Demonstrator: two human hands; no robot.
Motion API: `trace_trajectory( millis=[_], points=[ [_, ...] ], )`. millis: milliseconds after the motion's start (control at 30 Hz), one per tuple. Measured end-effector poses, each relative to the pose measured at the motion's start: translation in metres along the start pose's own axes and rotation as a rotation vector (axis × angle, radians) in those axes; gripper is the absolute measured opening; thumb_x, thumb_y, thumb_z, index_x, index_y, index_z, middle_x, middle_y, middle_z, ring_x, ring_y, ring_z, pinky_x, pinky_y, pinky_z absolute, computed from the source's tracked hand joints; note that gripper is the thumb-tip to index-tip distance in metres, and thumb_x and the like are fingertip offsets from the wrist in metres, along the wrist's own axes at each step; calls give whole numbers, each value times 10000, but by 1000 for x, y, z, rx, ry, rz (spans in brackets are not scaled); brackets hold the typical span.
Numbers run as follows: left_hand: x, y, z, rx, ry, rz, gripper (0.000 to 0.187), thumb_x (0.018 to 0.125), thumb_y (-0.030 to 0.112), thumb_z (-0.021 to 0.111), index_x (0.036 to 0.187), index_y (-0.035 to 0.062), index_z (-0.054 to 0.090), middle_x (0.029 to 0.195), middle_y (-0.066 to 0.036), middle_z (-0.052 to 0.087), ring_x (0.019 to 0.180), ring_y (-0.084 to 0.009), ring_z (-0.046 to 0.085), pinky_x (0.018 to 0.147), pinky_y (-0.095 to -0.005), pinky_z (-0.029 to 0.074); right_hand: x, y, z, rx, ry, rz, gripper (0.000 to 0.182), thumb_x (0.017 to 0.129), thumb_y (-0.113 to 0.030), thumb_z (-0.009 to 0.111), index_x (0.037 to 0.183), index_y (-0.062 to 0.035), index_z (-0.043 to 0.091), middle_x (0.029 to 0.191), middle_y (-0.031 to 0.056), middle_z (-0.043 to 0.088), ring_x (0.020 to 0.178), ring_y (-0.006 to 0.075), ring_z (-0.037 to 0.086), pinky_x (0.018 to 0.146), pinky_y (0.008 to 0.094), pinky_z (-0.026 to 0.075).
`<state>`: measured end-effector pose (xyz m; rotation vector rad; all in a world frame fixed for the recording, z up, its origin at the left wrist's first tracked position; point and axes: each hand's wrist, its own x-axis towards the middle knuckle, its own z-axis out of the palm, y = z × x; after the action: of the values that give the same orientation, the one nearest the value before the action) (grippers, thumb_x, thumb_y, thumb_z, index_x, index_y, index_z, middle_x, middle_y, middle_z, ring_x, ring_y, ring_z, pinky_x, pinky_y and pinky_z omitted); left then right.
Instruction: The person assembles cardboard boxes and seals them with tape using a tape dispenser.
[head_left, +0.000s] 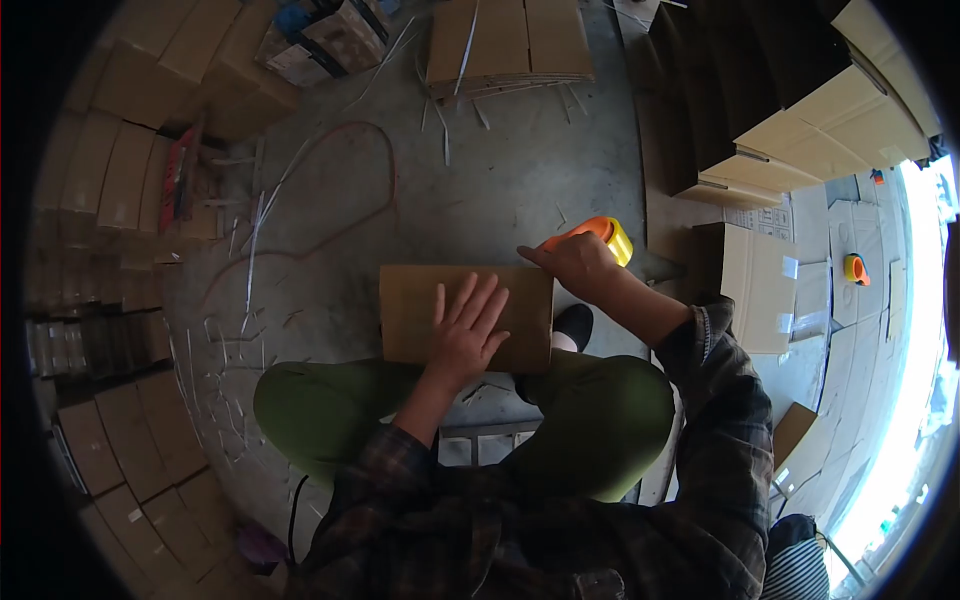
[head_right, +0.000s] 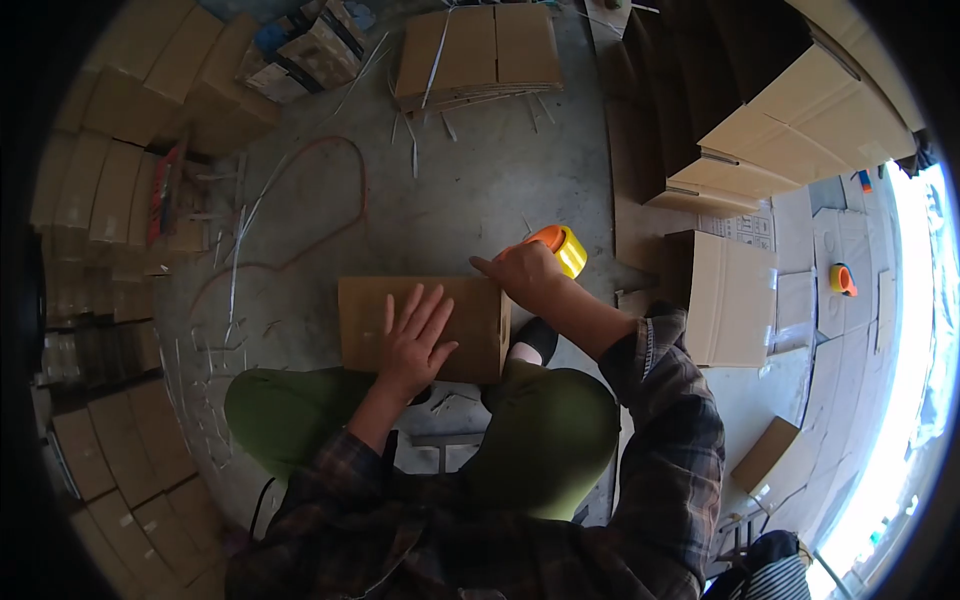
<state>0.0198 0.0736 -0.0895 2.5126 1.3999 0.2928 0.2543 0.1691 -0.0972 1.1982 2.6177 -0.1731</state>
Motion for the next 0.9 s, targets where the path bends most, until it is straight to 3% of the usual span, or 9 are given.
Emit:
trace_trajectory(
  millis=[67, 133, 167, 233, 333, 400, 533, 767, 900],
  points=[
    [-52, -4, -1, 110, 279, -456, 816, 761, 245, 740, 1445, 50, 340, 1536, -134, 256, 1404, -343, 270, 1149, -515, 165, -8, -5, 3, -65, -77, -123, 497, 874, -156, 528, 1351, -287, 487, 796, 0, 683, 712, 174, 685, 518, 296, 475],
    [-91, -24, 20, -150, 524, -847, 912, 785, 215, 748, 1490, 29, 200, 1550, -156, 197, 1385, -342, 292, 1141, -453, 218, -14, -8, 19, 17, -129, -148, 461, 868, -172, 533, 1317, -274, 520, 779, 5, 681, 726, 184, 690, 529, 312, 484],
    [-102, -28, 29, -148, 508, -853, 912, 785, 215, 748, 1490, 29, 200, 1550, -156, 197, 1385, -342, 292, 1141, -453, 218, -20, -12, 27, 45, -139, -227, 474, 846, -174, 567, 1299, -307, 529, 738, 12, 659, 678, 178, 673, 509, 308, 471],
    [-87, -36, 29, -937, 784, -1141, 922, 844, 170, 716, 1512, 46, 93, 1547, -128, 199, 1360, -285, 318, 1115, -410, 280, -22, -20, 24, 73, -143, -295, 491, 823, -175, 602, 1281, -340, 538, 697, 18, 637, 629, 173, 657, 489, 305, 458],
    [-62, -56, 29, -1129, 889, -994, 891, 895, 214, 674, 1518, 59, 56, 1527, -111, 242, 1326, -239, 352, 1082, -378, 330, -12, -32, 17, -99, -447, -455, 410, 864, -192, 534, 1273, -188, 557, 774, 50, 684, 747, 222, 694, 558, 352, 505],
    [-47, -68, 35, -1247, 851, -993, 832, 920, 249, 637, 1513, 59, 86, 1505, -107, 287, 1312, -238, 375, 1077, -375, 337, 6, -28, 35, 206, -148, -153, 470, 868, -184, 538, 1329, -101, 498, 782, 76, 686, 738, 237, 694, 576, 373, 510],
    [-32, -83, 50, -1543, 750, -819, 709, 969, 388, 524, 1490, 51, 184, 1429, -121, 409, 1258, -251, 448, 1043, -386, 379, 61, -55, 23, 257, -55, -76, 620, 890, -165, 514, 1457, -57, 286, 753, 93, 674, 691, 252, 688, 560, 362, 507],
    [-38, -94, 49, -1796, 607, -920, 690, 969, 588, 343, 1399, 50, 395, 1401, -119, 456, 1261, -280, 458, 1033, -419, 393, 96, -68, 103, 180, -227, -98, 622, 902, -164, 514, 1464, -44, 277, 807, 132, 689, 719, 280, 696, 595, 386, 506],
    [-47, -55, 45, -1940, 648, -1027, 806, 925, 693, 288, 1435, 72, 338, 1440, -127, 413, 1293, -309, 425, 1070, -442, 359, 29, -61, 56, 263, -309, -35, 623, 904, -179, 520, 1463, -47, 279, 884, 149, 692, 782, 288, 696, 610, 384, 506]
  ],
)
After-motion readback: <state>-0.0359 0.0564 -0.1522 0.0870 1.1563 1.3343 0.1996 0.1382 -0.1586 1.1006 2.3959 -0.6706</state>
